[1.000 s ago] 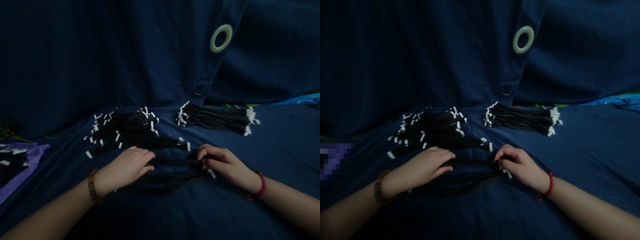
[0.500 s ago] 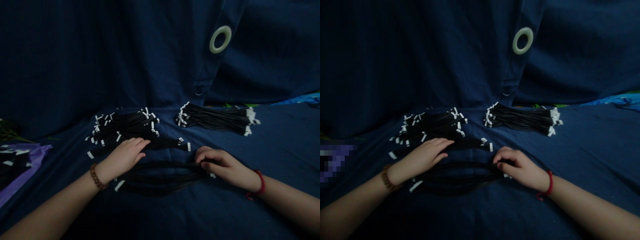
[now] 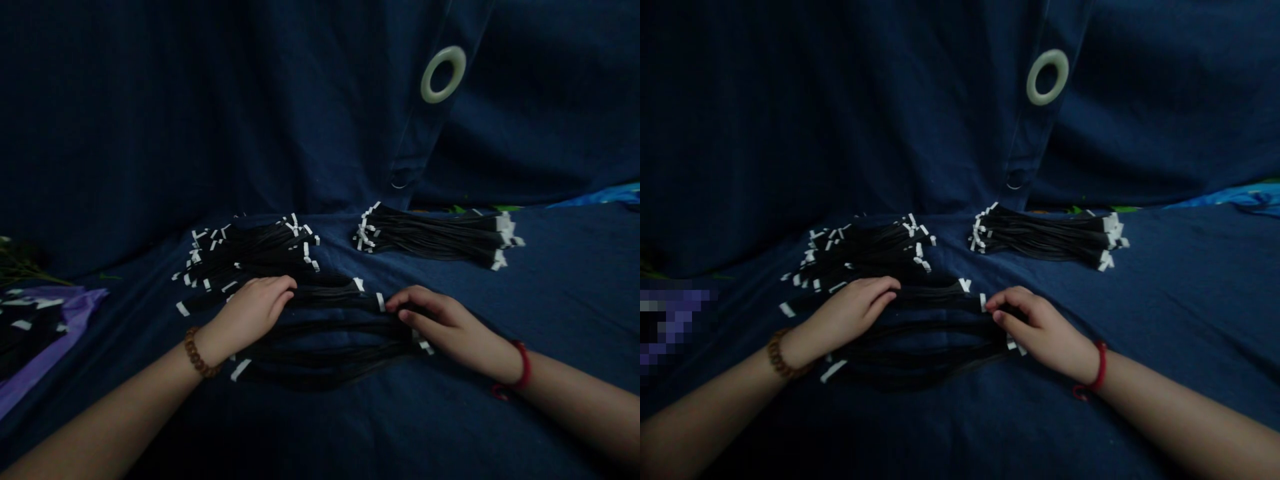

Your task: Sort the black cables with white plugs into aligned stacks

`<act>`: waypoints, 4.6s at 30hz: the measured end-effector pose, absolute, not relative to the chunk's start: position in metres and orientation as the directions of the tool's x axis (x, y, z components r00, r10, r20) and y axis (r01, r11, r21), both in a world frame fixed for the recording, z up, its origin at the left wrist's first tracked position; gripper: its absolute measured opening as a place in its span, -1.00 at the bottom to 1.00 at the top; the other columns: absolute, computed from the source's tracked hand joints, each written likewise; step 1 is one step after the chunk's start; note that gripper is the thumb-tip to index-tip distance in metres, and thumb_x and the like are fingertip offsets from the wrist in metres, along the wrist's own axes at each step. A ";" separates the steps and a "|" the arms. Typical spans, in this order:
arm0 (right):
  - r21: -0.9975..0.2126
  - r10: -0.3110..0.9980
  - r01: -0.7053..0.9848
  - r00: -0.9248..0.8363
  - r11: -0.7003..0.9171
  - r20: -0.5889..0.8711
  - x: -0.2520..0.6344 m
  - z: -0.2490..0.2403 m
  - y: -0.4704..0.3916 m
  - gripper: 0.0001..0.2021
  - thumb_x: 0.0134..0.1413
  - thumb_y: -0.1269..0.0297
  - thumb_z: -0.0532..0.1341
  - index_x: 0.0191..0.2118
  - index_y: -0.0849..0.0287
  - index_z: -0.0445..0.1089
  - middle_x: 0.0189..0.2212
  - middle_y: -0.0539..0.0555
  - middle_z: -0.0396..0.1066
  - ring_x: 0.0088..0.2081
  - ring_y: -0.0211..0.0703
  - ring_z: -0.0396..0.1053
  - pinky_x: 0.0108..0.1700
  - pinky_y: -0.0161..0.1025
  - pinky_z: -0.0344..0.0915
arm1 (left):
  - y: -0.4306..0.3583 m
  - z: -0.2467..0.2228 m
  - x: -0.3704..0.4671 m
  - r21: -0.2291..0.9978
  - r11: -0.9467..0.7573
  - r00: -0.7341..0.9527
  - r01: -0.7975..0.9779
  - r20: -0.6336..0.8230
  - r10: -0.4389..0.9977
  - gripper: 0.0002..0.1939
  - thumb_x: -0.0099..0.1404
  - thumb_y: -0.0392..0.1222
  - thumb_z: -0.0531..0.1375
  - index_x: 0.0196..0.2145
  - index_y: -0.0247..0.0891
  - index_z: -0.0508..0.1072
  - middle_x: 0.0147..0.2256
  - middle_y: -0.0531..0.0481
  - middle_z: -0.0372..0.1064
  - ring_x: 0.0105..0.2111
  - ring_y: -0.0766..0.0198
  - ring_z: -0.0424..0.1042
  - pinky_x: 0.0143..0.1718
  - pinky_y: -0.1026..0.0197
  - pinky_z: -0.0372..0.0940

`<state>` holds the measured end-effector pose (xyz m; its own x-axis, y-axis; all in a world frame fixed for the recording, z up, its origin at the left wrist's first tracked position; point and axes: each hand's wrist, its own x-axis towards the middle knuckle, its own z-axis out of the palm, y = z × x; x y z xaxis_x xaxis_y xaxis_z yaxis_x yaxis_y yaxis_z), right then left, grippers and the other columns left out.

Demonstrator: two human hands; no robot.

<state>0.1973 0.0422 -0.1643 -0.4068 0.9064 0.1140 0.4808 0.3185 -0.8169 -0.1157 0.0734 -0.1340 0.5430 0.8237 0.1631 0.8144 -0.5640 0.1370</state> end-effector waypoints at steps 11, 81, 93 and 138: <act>-0.844 0.916 0.455 -0.390 0.283 0.097 0.197 -0.168 0.044 -0.74 0.16 0.15 0.09 -0.13 0.17 0.38 -0.20 0.10 0.39 -0.20 -0.12 0.36 -0.20 -0.19 0.32 | 0.050 -0.119 -0.098 0.362 -0.595 0.648 0.718 -0.036 0.760 -0.76 0.38 -0.14 -0.02 -0.19 -0.19 0.41 -0.22 0.02 0.37 -0.19 0.29 0.35 -0.12 0.22 0.24; 0.290 0.716 0.773 -0.633 0.564 0.294 0.139 -0.125 0.006 -0.83 -0.06 0.59 0.13 -0.39 0.17 0.23 -0.53 0.03 0.31 -0.50 -0.06 0.29 -0.45 -0.17 0.09 | 0.005 -0.141 -0.056 -0.184 -0.649 0.671 0.739 0.099 0.735 -0.78 0.24 -0.45 -0.03 -0.22 -0.29 0.32 -0.35 -0.03 0.35 -0.33 0.16 0.36 -0.18 0.01 0.29; 0.315 0.785 0.831 -0.545 0.458 0.295 0.172 -0.093 0.076 -0.88 0.09 0.32 0.11 -0.26 0.23 0.26 -0.49 0.10 0.40 -0.51 -0.11 0.34 -0.52 -0.26 -0.12 | -0.001 -0.144 -0.075 -0.503 -0.788 0.852 0.355 0.521 0.051 -0.79 0.23 -0.14 0.19 -0.15 -0.07 0.45 -0.01 0.11 0.29 -0.02 0.22 0.19 0.10 0.08 0.08; -0.285 0.615 0.573 -0.784 0.768 0.080 0.162 -0.133 0.045 -0.76 0.15 0.58 -0.03 -0.23 0.19 0.32 -0.28 0.05 0.33 -0.31 -0.31 0.33 -0.24 -0.37 0.25 | 0.058 -0.087 -0.129 -0.182 -0.301 0.301 0.936 -0.024 0.953 -0.73 0.33 -0.23 -0.09 -0.33 -0.22 0.40 -0.39 -0.02 0.43 -0.41 0.21 0.43 -0.37 0.20 0.27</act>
